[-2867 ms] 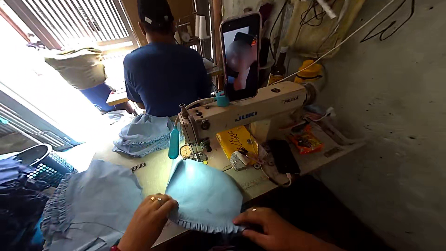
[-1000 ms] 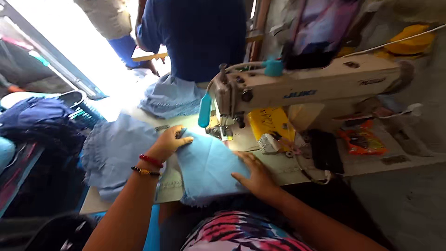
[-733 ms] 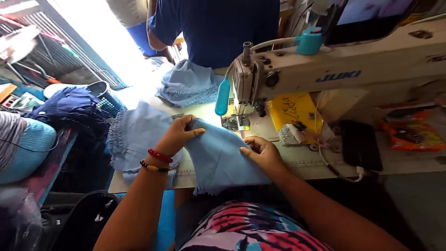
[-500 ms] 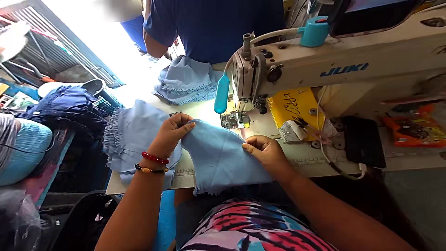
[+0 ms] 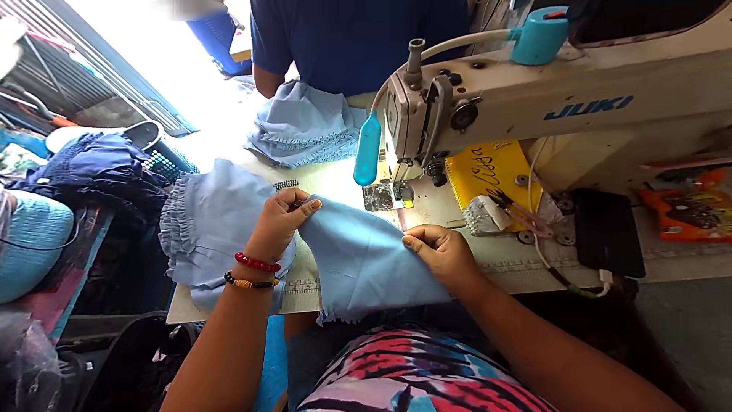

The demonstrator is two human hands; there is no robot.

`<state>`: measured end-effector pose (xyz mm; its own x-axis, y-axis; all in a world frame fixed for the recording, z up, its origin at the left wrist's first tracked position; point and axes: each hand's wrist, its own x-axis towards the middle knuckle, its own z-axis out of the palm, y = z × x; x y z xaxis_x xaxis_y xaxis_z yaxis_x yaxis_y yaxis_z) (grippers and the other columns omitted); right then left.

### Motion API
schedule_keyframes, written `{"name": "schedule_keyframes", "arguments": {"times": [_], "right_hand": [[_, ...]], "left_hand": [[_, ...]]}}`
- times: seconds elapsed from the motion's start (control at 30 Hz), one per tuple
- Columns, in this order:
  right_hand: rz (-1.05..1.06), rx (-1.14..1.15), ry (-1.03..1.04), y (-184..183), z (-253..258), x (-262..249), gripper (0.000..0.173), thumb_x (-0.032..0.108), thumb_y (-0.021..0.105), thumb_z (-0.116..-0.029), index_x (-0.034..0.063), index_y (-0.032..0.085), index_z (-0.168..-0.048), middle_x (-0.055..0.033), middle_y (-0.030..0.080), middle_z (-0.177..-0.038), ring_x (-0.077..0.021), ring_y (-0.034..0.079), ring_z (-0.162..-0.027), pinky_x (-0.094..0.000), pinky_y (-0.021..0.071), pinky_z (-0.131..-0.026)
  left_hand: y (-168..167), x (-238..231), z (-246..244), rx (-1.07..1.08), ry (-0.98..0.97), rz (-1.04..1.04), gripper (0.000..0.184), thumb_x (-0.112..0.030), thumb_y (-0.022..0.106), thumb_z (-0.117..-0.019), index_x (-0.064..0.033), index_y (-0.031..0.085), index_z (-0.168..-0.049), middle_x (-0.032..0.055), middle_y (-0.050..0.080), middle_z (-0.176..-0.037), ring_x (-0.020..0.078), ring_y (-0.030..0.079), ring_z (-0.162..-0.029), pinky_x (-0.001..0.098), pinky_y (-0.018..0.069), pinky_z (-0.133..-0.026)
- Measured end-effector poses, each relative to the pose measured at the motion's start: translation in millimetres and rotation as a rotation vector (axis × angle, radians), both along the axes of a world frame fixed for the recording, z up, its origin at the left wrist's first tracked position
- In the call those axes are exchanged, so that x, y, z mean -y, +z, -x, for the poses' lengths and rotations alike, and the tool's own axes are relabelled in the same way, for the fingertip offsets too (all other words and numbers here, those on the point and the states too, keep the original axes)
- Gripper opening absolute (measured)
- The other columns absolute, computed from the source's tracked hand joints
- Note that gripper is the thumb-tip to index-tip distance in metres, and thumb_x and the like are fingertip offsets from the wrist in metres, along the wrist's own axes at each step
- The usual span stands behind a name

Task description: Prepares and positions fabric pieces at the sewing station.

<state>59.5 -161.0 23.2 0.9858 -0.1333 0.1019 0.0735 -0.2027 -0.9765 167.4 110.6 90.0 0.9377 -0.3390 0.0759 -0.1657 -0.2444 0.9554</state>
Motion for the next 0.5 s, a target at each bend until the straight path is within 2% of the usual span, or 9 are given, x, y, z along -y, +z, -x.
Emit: {"name": "schedule_keyframes", "arguments": {"times": [0.27, 0.5], "right_hand": [[0.026, 0.015, -0.007, -0.9, -0.3, -1.0, 0.013, 0.016, 0.066, -0.0972, 0.0064, 0.074, -0.096, 0.0053, 0.071, -0.082, 0.0061, 0.063, -0.072, -0.0122, 0.0524, -0.069], [0.056, 0.055, -0.005, -2.2, 1.2, 0.7, 0.014, 0.016, 0.064, -0.0975, 0.0060, 0.074, -0.098, 0.0045, 0.072, -0.086, 0.0058, 0.064, -0.076, -0.0124, 0.0539, -0.072]], "left_hand": [[-3.2, -2.1, -1.1, -0.010, 0.010, 0.025, 0.010, -0.006, 0.066, -0.0973, -0.0137, 0.064, -0.092, -0.0061, 0.064, -0.081, 0.0002, 0.061, -0.068, 0.0170, 0.0533, -0.063], [-6.2, -3.1, -0.4, 0.024, 0.009, 0.058, 0.004, -0.008, 0.063, -0.0989, -0.0110, 0.066, -0.097, -0.0054, 0.064, -0.083, 0.0007, 0.060, -0.069, 0.0189, 0.0531, -0.065]]}}
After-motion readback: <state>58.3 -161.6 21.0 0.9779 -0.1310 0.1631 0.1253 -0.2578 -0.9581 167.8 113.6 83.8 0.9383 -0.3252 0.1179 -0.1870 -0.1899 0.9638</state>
